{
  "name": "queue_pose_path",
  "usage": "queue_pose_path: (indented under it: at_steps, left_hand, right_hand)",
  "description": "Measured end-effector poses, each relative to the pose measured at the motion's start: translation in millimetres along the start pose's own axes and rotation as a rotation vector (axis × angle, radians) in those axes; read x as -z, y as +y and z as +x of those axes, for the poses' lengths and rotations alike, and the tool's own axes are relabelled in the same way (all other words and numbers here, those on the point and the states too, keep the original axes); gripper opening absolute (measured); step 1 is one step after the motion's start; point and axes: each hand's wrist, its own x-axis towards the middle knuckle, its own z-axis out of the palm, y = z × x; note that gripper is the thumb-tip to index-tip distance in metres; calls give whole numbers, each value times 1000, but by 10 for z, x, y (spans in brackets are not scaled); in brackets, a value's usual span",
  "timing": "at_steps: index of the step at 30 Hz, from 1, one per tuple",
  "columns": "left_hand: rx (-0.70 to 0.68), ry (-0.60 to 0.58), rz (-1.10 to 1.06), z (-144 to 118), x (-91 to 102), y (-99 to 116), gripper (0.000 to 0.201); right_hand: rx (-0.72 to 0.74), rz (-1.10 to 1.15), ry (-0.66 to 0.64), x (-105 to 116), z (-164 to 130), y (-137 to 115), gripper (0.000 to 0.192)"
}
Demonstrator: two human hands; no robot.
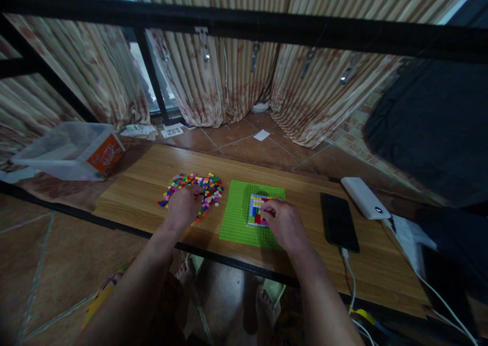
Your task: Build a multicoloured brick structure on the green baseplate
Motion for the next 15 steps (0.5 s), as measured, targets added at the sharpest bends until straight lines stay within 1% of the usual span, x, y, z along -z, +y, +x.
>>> queue_pose_path:
  at_steps: [2,6,10,12,15]
  left_hand:
    - [-8,5,-7,1,5,0,28]
    - [-6,-4,-14,5,45,16,28]
    - [17,-9,-28,15,101,-3,27]
    - [27,5,-64,25,124,-38,26]
    - [44,12,-125,44,166,-95,24]
  right_hand:
    - [-60,37,47,44,-6,15,16]
    - [-157,-10,155,60,8,35,28]
    - [-221,-133,170,-41,37,32,36]
    - [-230,-198,170,-87,48,36,34]
    - [-196,-263,164,-120,55,62,30]
